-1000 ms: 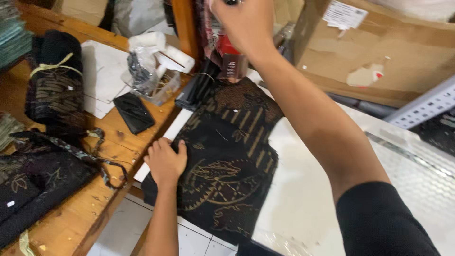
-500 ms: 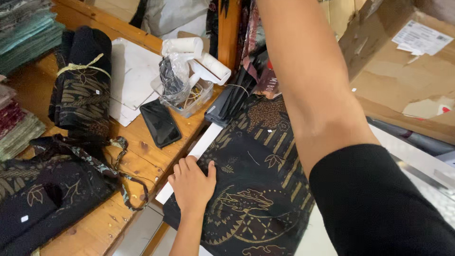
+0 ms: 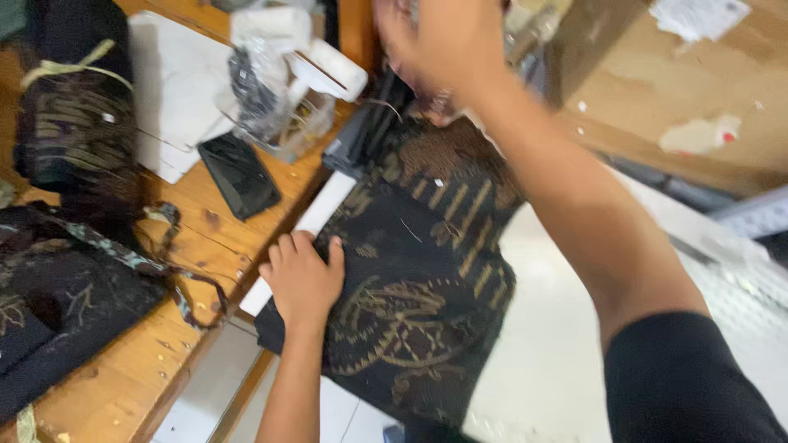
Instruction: The person unfolds a patterned fabric on a white table, smooths it flat, and uses a metal ruler and white chalk to mark straight lines across the fabric surface. The person repeatedly repositions the ruler and draws additional lines.
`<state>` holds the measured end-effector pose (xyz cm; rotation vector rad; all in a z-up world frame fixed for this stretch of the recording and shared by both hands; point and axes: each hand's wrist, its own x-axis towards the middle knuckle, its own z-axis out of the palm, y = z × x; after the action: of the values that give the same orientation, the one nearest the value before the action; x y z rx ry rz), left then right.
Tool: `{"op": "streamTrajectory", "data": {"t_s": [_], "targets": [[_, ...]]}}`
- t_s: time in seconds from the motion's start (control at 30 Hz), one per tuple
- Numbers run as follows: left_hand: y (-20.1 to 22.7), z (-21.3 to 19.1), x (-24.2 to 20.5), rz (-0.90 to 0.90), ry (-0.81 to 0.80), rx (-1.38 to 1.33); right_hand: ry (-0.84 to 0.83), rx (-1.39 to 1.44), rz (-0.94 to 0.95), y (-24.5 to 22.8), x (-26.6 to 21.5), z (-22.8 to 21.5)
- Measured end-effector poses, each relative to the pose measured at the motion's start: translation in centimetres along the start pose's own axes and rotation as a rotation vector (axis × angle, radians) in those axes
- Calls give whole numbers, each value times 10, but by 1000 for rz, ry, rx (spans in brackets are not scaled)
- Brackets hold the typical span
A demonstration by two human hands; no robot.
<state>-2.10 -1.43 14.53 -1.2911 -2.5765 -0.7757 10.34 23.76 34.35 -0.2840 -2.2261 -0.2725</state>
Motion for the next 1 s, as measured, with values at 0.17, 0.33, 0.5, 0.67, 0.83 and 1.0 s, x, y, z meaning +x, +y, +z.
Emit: {"op": "streamTrajectory", "data": {"t_s": [0.17, 0.33, 0.5, 0.67, 0.83, 1.0], "targets": [[-15, 18, -8, 40, 25, -34, -511, 180, 412, -65, -226, -67], [-31, 36, -4, 66, 65, -117, -507, 131, 689, -134, -363, -155], [-19, 19, -7, 319, 266, 89, -346, 159, 836, -173, -421, -211], [66, -16, -74, 498, -9, -171, -230, 406, 755, -159, -435, -222], [145, 4, -182, 533, -166, -13, -160, 474, 719, -165, -433, -229], [140, 30, -189, 562, -77, 1, -108, 546, 701, -157, -434, -230]]}}
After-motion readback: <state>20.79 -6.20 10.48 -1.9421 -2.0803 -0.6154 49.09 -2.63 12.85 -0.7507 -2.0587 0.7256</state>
